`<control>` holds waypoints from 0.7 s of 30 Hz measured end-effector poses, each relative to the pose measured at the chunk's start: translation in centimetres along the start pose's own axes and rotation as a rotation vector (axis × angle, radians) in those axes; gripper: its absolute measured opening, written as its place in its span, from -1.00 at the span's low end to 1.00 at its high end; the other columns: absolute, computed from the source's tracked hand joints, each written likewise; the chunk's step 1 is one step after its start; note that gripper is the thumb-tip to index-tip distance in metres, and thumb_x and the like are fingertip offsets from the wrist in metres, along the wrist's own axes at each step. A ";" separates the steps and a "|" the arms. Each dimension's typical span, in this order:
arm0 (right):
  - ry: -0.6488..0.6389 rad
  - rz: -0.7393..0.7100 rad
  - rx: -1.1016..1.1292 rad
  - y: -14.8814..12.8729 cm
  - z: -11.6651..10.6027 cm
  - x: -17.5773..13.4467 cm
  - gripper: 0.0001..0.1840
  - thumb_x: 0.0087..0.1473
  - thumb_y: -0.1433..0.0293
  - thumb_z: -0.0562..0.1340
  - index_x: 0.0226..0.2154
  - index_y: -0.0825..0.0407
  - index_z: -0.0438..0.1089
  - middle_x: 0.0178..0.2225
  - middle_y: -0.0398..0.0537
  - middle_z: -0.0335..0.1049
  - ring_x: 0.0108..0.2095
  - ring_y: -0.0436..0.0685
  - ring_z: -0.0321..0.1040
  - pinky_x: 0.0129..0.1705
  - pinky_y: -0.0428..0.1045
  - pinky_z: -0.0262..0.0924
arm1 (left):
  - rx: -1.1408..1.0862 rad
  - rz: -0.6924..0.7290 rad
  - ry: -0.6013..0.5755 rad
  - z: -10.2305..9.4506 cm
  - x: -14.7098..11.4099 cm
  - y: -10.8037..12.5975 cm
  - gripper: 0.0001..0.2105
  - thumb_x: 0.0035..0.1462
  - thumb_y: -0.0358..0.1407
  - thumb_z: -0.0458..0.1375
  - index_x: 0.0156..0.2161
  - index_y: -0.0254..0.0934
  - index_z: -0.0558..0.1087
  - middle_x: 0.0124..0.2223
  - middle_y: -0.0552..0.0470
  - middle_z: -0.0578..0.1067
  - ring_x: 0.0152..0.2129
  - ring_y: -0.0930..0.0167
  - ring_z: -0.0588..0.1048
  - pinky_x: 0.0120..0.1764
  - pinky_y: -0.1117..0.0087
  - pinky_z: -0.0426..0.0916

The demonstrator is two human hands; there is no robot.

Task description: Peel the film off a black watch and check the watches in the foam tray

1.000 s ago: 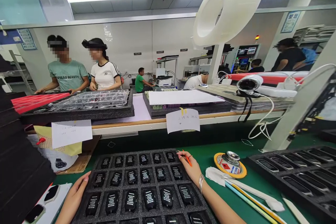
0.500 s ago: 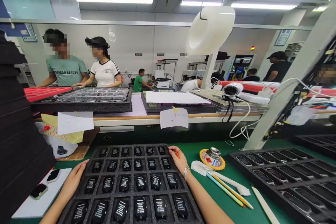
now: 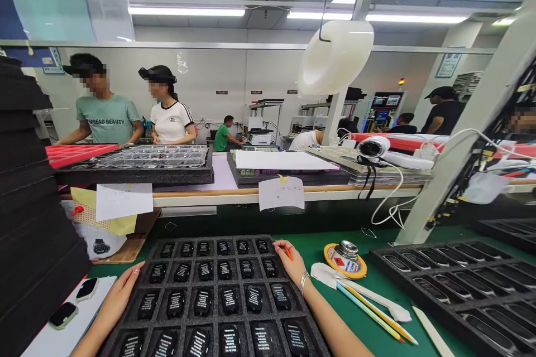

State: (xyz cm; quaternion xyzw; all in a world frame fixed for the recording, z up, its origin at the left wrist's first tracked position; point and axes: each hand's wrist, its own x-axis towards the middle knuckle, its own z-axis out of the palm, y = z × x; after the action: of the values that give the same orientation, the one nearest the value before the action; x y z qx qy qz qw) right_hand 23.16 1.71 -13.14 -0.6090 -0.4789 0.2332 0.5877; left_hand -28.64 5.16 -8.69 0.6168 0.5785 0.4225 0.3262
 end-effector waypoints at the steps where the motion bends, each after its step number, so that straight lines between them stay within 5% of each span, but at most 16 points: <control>1: 0.007 -0.006 0.003 0.0 0.0 0.0 -0.74 0.28 0.23 0.27 -0.25 0.11 0.44 -0.22 -0.04 0.48 -0.19 0.14 0.45 -0.01 0.16 0.33 | 0.005 0.001 0.000 -0.1 0.0 -0.2 -0.29 0.07 0.22 0.02 0.06 -0.34 0.48 0.17 -0.14 0.47 0.19 0.11 0.36 0.31 0.06 0.09; 12: 0.040 -0.056 0.045 0.2 0.0 0.1 -0.72 0.28 0.20 0.26 -0.22 0.11 0.43 -0.24 -0.04 0.47 -0.23 0.12 0.45 -0.09 0.13 0.38 | 0.081 -0.064 -0.004 -0.1 -0.1 0.0 -0.40 0.18 0.15 -0.02 0.09 -0.22 0.47 0.18 -0.05 0.47 0.20 0.08 0.35 0.30 -0.02 0.09; 21: -0.025 -0.276 -0.076 -3.1 -1.1 -1.9 -0.69 0.30 0.16 0.21 -0.19 0.09 0.39 -0.11 0.04 0.46 0.00 0.23 0.40 0.09 0.25 0.27 | 0.137 -0.073 -0.023 0.0 -0.2 0.4 -0.36 0.20 0.18 -0.06 0.16 -0.23 0.41 0.21 -0.08 0.43 0.20 0.10 0.34 0.29 -0.03 0.11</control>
State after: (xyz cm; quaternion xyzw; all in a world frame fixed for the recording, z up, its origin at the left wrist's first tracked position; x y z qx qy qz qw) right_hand 22.35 -0.92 -10.51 -0.5563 -0.5739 0.1394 0.5846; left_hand -28.46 4.91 -8.34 0.6209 0.6245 0.3626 0.3049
